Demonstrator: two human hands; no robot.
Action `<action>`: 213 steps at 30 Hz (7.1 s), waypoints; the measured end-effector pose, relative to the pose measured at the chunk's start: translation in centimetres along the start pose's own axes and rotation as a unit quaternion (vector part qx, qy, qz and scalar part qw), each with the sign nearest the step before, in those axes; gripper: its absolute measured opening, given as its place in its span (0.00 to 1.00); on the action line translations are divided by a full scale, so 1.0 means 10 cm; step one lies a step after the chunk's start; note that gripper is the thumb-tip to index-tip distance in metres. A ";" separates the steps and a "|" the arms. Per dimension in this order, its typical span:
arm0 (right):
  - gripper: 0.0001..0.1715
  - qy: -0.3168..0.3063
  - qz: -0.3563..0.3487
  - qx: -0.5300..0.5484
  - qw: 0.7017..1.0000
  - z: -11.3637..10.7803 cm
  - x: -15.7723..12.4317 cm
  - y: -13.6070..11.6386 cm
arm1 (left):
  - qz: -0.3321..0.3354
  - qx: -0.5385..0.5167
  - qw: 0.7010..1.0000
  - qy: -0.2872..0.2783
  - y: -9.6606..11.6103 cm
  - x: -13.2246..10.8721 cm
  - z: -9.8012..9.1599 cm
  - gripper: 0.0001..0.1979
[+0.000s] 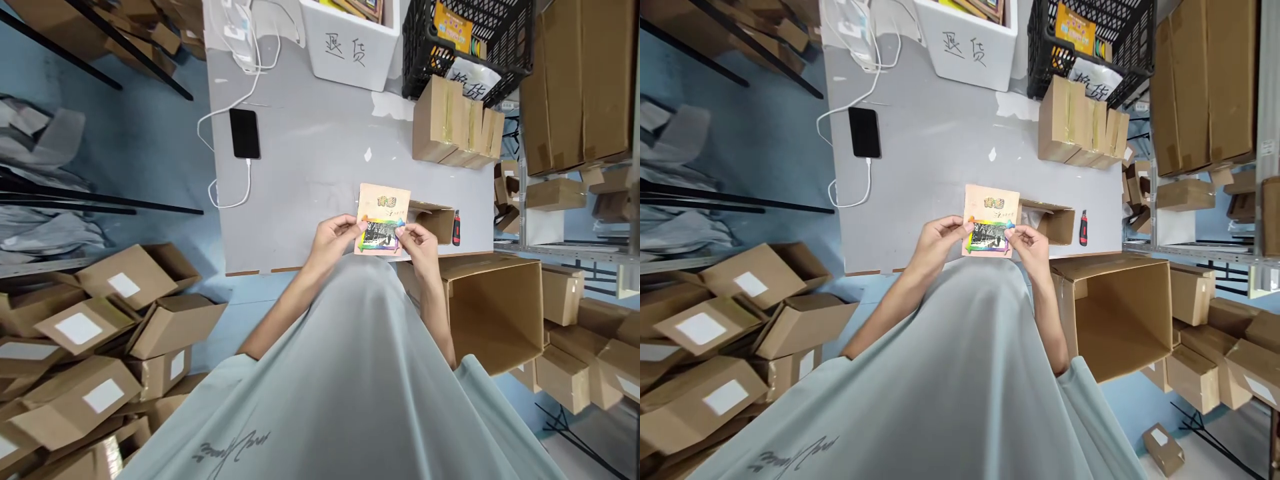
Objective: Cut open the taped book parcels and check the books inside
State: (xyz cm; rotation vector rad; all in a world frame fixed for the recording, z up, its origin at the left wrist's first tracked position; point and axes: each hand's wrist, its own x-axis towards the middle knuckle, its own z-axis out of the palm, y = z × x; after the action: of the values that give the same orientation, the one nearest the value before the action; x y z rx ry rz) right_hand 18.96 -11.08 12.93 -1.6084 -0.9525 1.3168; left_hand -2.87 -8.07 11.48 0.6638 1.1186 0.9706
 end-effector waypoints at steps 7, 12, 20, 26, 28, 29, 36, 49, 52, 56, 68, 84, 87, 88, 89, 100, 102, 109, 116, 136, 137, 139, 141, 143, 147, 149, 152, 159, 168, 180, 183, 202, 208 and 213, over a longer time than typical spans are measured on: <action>0.18 0.118 -0.151 -0.207 0.959 0.51 -0.12 -0.04 | 0.026 -0.014 0.999 -0.017 0.02 -0.08 -0.16 0.32; 0.15 0.040 -0.186 -0.250 0.949 0.79 -0.34 -0.15 | 0.063 -0.011 0.998 -0.028 -0.01 -0.11 -0.13 0.32; 0.15 0.100 -0.090 -0.155 0.979 0.52 -0.26 -0.10 | 0.074 0.052 0.993 -0.073 -0.04 -0.09 -0.09 0.27; 0.24 0.056 -0.022 -0.010 0.998 0.10 -0.20 -0.14 | 0.042 0.066 0.997 -0.022 -0.13 0.04 -0.12 0.29; 0.25 0.044 -0.013 0.001 0.999 0.03 -0.16 -0.14 | 0.010 0.046 0.997 -0.054 -0.15 0.04 -0.08 0.27; 0.26 0.036 -0.008 0.002 0.999 0.01 -0.14 -0.13 | 0.001 0.038 0.998 -0.055 -0.15 0.04 -0.05 0.27; 0.29 0.000 -0.004 0.010 1.000 -0.13 0.04 0.05 | 0.000 0.014 1.000 0.006 -0.24 0.04 0.16 0.29; 0.24 0.019 -0.100 -0.120 0.988 0.09 -0.25 -0.15 | 0.197 0.126 0.967 0.100 -0.28 -0.10 0.43 0.16; 0.29 0.026 -0.058 -0.081 0.995 0.19 -0.25 -0.13 | 0.231 0.179 0.953 0.085 -0.31 -0.15 0.46 0.13; 0.26 0.049 -0.059 -0.067 0.995 0.23 -0.23 -0.11 | 0.260 0.217 0.939 0.053 -0.39 -0.20 0.47 0.14; 0.28 -0.021 -0.051 -0.033 0.998 -0.12 -0.08 -0.13 | 0.108 0.144 0.984 0.004 -0.17 0.05 -0.08 0.27; 0.33 0.013 -0.085 -0.072 0.994 -0.18 -0.05 0.13 | 0.131 0.127 0.983 -0.030 -0.34 -0.12 0.08 0.20; 0.33 0.099 -0.106 -0.093 0.985 -0.10 -0.15 0.12 | 0.178 0.129 0.975 0.020 -0.38 -0.14 0.12 0.14; 0.32 0.106 -0.106 -0.095 0.984 -0.06 -0.20 0.11 | 0.197 0.132 0.971 0.038 -0.39 -0.16 0.15 0.12; 0.32 0.095 -0.100 -0.091 0.986 -0.02 -0.25 0.09 | 0.216 0.136 0.966 0.052 -0.39 -0.18 0.18 0.11; 0.29 0.062 -0.083 -0.047 0.994 0.26 -0.31 0.15 | 0.160 0.138 0.975 -0.069 -0.34 -0.35 0.23 0.21; 0.28 0.052 -0.085 -0.044 0.994 0.17 -0.28 0.17 | 0.145 0.146 0.977 -0.048 -0.33 -0.30 0.12 0.22; 0.26 0.010 -0.055 0.001 0.998 -0.09 -0.32 0.16 | 0.052 0.133 0.989 -0.032 -0.26 -0.16 -0.10 0.29; 0.30 0.034 -0.073 -0.022 0.997 -0.08 -0.19 0.33 | 0.074 0.110 0.991 0.001 -0.30 -0.21 0.01 0.24; 0.31 0.020 -0.032 -0.001 0.999 0.07 -0.15 0.29 | 0.139 0.187 0.972 -0.007 -0.30 -0.23 0.16 0.21; 0.31 0.013 -0.030 0.002 0.999 0.03 -0.13 0.29 | 0.136 0.183 0.973 0.021 -0.28 -0.19 0.10 0.22; 0.31 -0.003 -0.023 0.011 1.000 -0.03 -0.11 0.28 | 0.126 0.176 0.975 0.051 -0.25 -0.11 -0.02 0.24; 0.30 -0.020 -0.014 0.021 0.999 -0.06 -0.10 0.26 | 0.103 0.159 0.981 0.031 -0.24 -0.04 -0.10 0.26; 0.30 -0.032 -0.008 0.028 0.999 -0.07 -0.09 0.25 | 0.066 0.125 0.990 -0.008 -0.26 0.00 -0.13 0.29; 0.29 -0.050 -0.007 0.039 0.998 -0.08 -0.07 0.25 | -0.003 0.066 0.996 -0.066 -0.32 0.01 -0.06 0.35; 0.29 -0.060 -0.008 0.036 0.998 -0.08 -0.07 0.25 | -0.019 0.058 0.995 -0.081 -0.34 0.01 -0.02 0.33; 0.31 -0.065 -0.006 0.029 0.997 -0.08 -0.05 0.27 | -0.023 0.057 0.995 -0.078 -0.35 -0.02 0.03 0.31; 0.39 0.031 -0.044 -0.007 0.999 -0.01 -0.04 0.31 | 0.013 0.075 0.997 -0.011 -0.37 -0.09 0.05 0.29; 0.38 -0.004 -0.046 -0.034 0.998 0.28 -0.33 0.18 | 0.136 0.178 0.974 0.015 -0.44 -0.22 0.24 0.24; 0.29 -0.008 -0.037 0.017 0.999 -0.04 -0.16 0.29 | 0.110 0.189 0.976 0.020 -0.38 -0.10 0.00 0.32; 0.30 -0.035 -0.019 0.034 0.999 -0.09 -0.15 0.31 | 0.026 0.117 0.992 -0.047 -0.37 -0.05 -0.03 0.30; 0.33 0.066 -0.094 -0.081 0.990 -0.03 -0.16 0.34 | 0.092 0.120 0.988 0.023 -0.44 -0.05 0.04 0.24; 0.38 0.003 -0.070 -0.026 0.997 0.31 -0.31 0.29 | 0.230 0.214 0.949 0.007 -0.50 -0.17 0.21 0.13; 0.32 0.037 -0.051 0.002 0.998 0.24 -0.21 0.35 | 0.282 0.250 0.926 -0.032 -0.50 -0.24 0.28 0.10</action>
State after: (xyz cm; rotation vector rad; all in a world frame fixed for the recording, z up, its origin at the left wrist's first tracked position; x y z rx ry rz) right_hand 16.43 -14.00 10.20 -1.5739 -0.9733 1.1800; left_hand 1.01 -12.38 9.24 1.4824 1.1476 1.1363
